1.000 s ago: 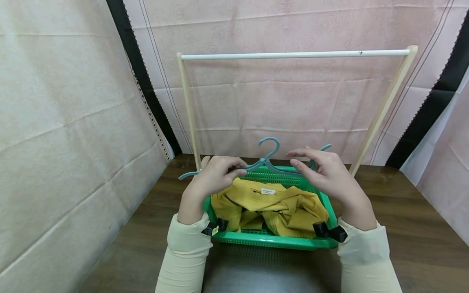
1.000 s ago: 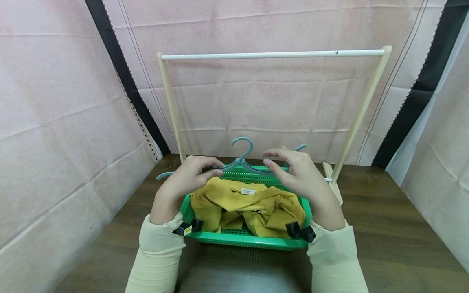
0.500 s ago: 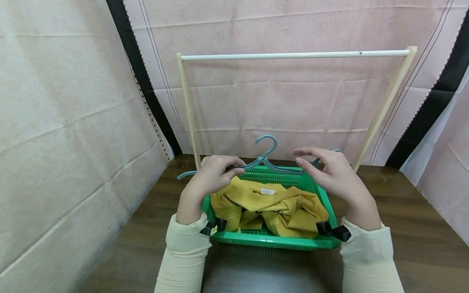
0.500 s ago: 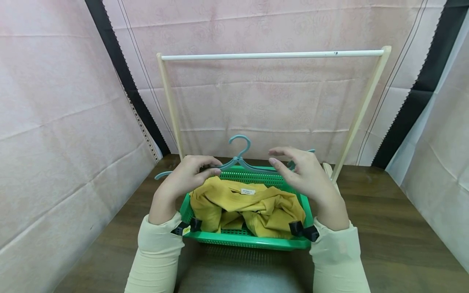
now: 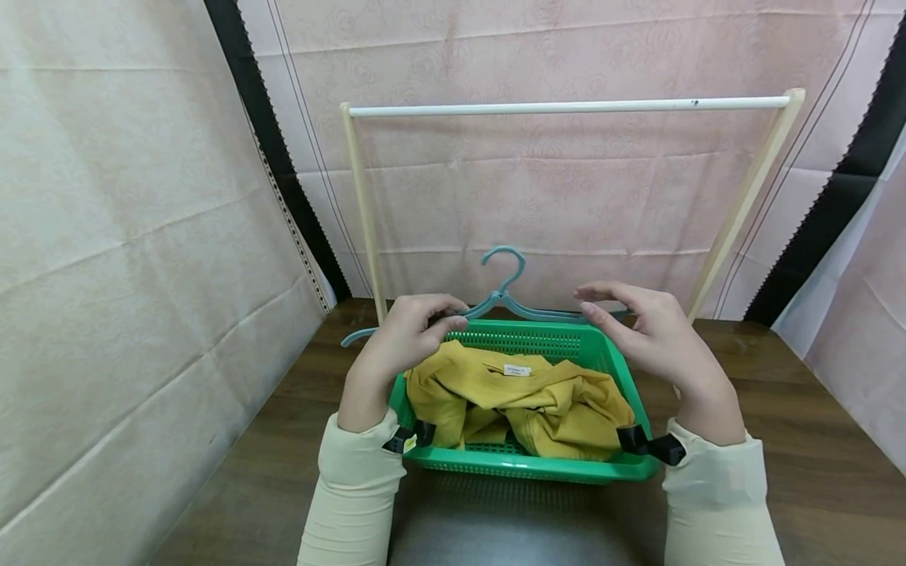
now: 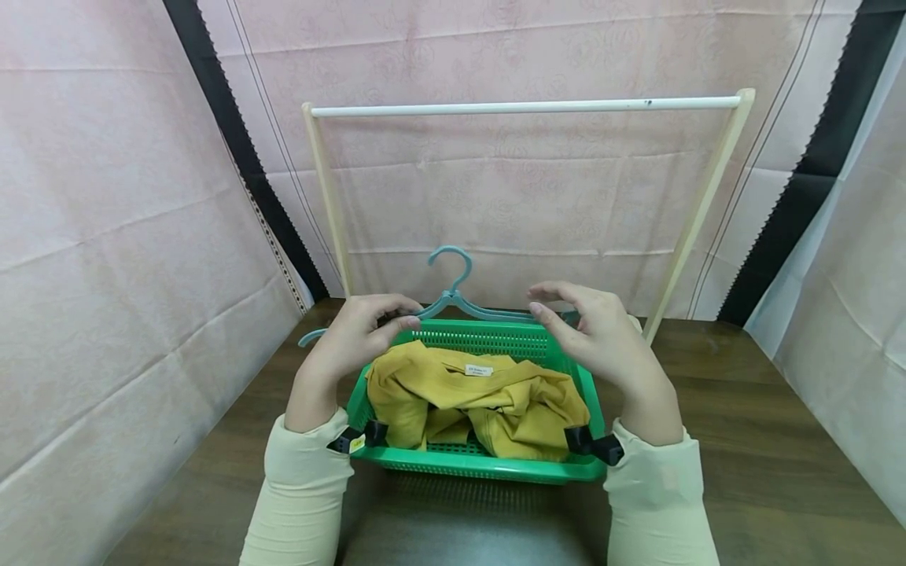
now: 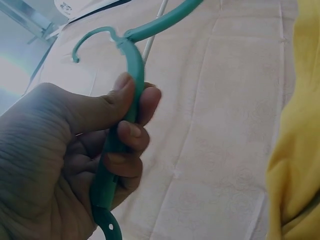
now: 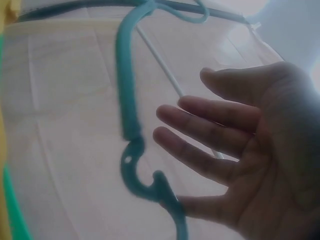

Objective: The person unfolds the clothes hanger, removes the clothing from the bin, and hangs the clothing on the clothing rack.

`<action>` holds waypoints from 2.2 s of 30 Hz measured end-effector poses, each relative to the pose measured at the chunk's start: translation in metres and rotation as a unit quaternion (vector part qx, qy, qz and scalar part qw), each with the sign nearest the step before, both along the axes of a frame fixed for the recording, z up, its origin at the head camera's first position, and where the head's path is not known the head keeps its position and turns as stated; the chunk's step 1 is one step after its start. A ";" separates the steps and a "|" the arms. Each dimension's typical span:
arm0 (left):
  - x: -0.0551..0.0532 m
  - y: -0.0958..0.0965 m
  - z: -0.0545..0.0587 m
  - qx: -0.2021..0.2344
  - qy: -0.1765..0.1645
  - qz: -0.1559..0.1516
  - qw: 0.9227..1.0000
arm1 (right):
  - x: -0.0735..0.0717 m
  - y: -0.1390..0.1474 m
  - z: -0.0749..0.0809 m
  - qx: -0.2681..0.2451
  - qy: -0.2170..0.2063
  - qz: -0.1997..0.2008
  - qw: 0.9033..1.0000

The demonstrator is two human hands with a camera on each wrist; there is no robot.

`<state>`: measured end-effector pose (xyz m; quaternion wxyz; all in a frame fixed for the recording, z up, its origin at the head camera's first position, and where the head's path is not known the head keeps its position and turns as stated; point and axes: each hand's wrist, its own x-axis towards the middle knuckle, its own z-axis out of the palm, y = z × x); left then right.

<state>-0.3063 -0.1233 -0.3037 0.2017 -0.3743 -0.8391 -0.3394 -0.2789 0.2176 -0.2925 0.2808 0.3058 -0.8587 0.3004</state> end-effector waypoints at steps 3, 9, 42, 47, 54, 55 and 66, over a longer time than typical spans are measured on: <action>-0.001 -0.001 0.000 0.016 0.008 -0.001 1.000 | -0.001 0.001 -0.001 0.002 0.003 -0.001 1.000; -0.001 -0.001 0.000 0.023 0.011 0.007 1.000 | -0.002 0.001 -0.001 0.000 0.004 0.001 1.000; 0.008 0.044 -0.004 -0.037 -0.053 -0.108 0.992 | -0.003 -0.033 -0.005 -0.007 -0.004 0.221 0.975; 0.006 0.039 -0.004 -0.036 -0.045 -0.106 0.993 | -0.003 -0.032 -0.005 -0.013 -0.013 0.219 0.976; 0.005 0.025 -0.002 -0.023 -0.058 -0.073 0.995 | 0.001 -0.018 -0.002 -0.005 -0.034 0.148 0.988; 0.005 0.023 -0.002 -0.026 -0.064 -0.063 0.996 | 0.001 -0.015 -0.002 -0.004 -0.036 0.142 0.989; -0.006 0.002 -0.009 -0.133 -0.210 0.088 0.965 | 0.003 0.009 0.001 -0.009 -0.034 0.100 0.994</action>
